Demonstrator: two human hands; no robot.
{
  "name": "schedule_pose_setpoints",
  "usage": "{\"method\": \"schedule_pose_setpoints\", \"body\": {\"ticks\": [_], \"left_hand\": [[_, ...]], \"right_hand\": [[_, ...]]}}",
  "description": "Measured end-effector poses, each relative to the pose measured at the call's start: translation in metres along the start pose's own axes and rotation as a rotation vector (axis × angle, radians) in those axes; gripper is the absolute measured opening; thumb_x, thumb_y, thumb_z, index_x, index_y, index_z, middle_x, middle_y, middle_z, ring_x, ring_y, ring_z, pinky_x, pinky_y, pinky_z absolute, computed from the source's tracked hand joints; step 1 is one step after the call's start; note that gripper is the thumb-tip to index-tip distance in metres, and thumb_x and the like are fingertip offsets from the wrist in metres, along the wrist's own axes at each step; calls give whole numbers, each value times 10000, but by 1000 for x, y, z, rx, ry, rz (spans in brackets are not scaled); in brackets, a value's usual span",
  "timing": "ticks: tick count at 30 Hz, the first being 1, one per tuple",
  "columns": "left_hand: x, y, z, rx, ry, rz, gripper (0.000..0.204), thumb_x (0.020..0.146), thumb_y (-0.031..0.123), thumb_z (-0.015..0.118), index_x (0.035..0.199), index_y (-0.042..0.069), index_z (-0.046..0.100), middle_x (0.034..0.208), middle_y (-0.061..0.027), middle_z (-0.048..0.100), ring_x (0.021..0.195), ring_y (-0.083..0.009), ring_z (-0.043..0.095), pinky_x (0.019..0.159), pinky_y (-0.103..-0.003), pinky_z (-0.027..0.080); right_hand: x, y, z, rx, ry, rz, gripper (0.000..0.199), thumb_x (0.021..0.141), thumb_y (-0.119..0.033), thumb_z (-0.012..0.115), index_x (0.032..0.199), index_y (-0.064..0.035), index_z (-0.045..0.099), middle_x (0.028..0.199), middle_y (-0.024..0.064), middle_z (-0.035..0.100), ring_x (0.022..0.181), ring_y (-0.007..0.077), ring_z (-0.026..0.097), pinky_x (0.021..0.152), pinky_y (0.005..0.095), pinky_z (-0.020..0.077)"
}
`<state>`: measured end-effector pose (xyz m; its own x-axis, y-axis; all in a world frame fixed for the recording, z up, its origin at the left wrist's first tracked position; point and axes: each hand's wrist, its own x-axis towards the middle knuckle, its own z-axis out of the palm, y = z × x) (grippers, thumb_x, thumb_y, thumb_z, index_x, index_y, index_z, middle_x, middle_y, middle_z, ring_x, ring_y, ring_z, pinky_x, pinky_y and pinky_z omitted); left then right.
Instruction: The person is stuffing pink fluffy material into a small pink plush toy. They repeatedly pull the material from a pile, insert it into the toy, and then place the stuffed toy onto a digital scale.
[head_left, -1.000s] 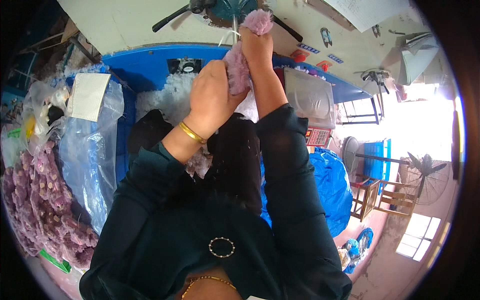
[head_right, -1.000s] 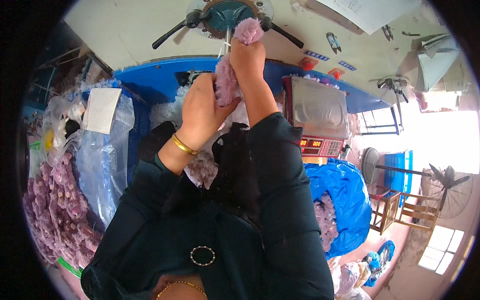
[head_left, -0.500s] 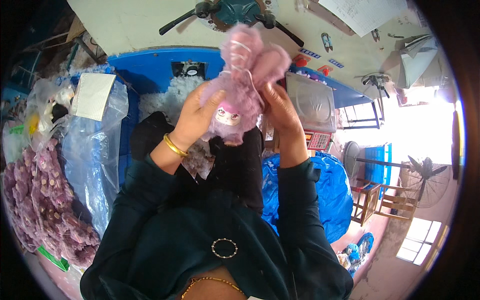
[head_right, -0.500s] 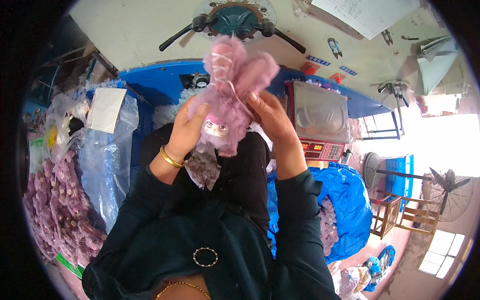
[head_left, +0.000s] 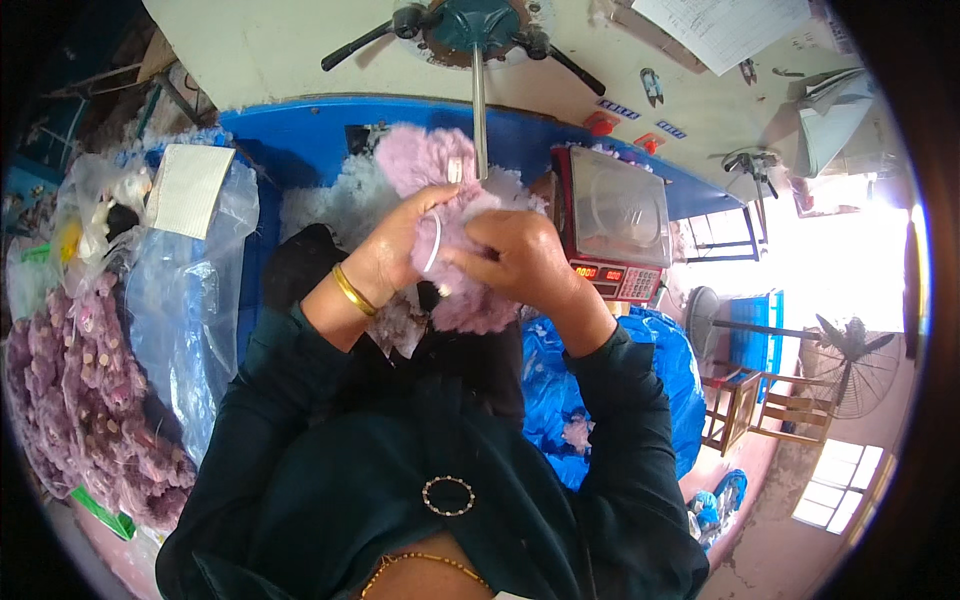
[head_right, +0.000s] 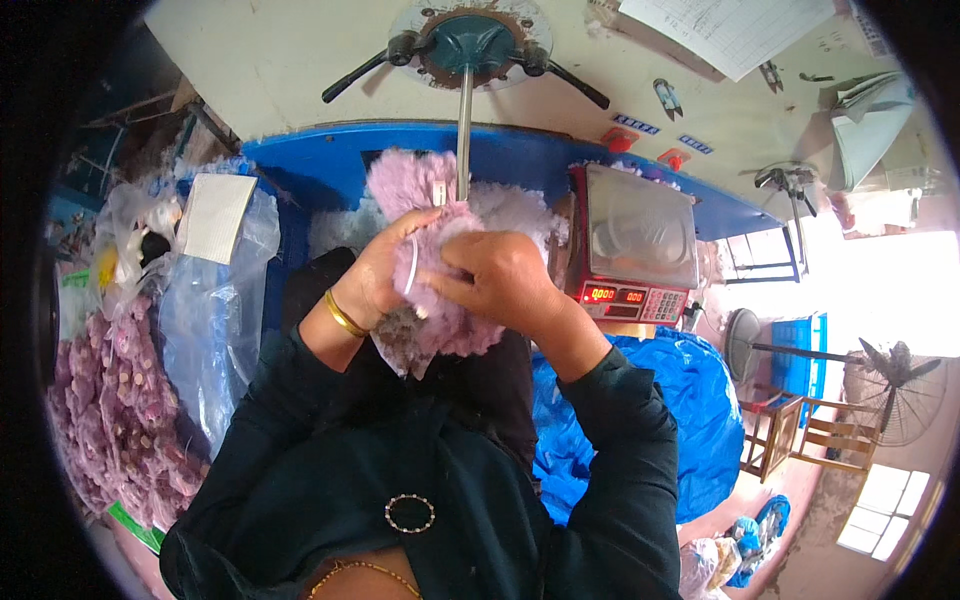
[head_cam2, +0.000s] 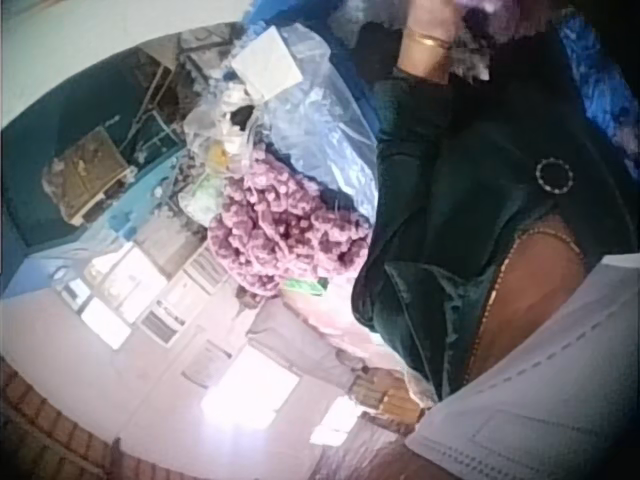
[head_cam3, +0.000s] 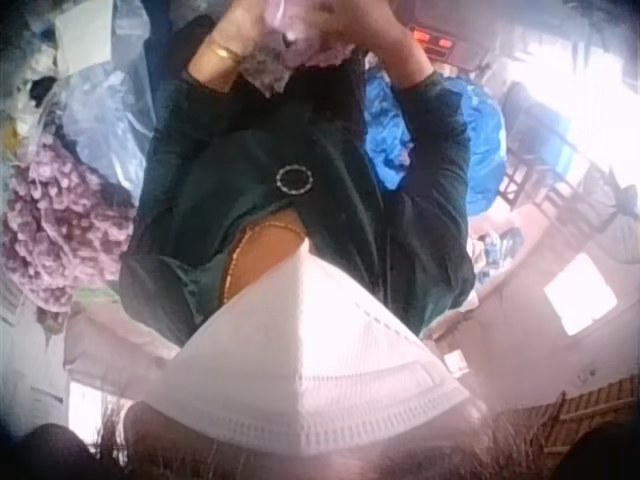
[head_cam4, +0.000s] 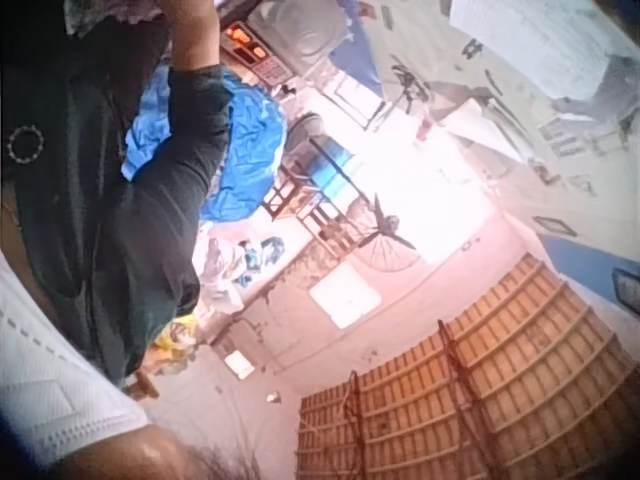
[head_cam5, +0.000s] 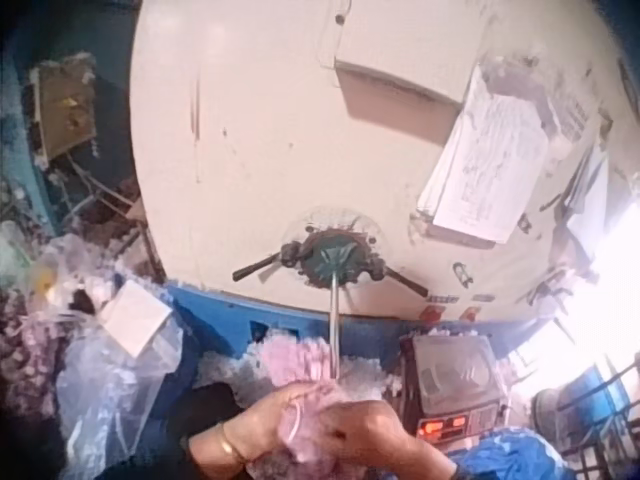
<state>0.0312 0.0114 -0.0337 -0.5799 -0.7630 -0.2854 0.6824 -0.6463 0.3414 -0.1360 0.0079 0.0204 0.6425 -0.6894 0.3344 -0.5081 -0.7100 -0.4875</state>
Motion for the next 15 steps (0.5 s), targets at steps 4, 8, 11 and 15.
{"method": "schedule_pose_setpoints", "body": {"ticks": [4,8,11,15], "left_hand": [[10,8,19,-47,3,273,461,978,392,435,1284,51,480,1179,-90,599,1060,-203,596,881,-348,507],[10,0,20,586,276,479,284,920,287,584,1091,63,550,985,-28,611,898,-143,621,754,-299,517],[6,2,26,1007,301,678,282,863,222,662,1036,31,549,939,-53,606,853,-140,616,694,-296,501],[-3,-2,27,1643,435,884,275,846,148,656,1046,1,537,945,-107,612,841,-219,620,694,-369,487]], "right_hand": [[45,21,2,-197,301,163,267,706,-305,667,618,-76,562,626,144,551,597,359,562,517,448,425],[109,89,5,-348,392,235,271,671,-355,655,639,-90,607,680,137,609,652,356,597,559,453,464],[123,96,0,-327,389,162,280,661,-354,662,630,-81,609,690,162,598,666,368,584,568,439,454],[98,78,6,-305,339,247,279,664,-343,662,637,-71,606,657,150,585,644,365,579,555,430,449]]}}
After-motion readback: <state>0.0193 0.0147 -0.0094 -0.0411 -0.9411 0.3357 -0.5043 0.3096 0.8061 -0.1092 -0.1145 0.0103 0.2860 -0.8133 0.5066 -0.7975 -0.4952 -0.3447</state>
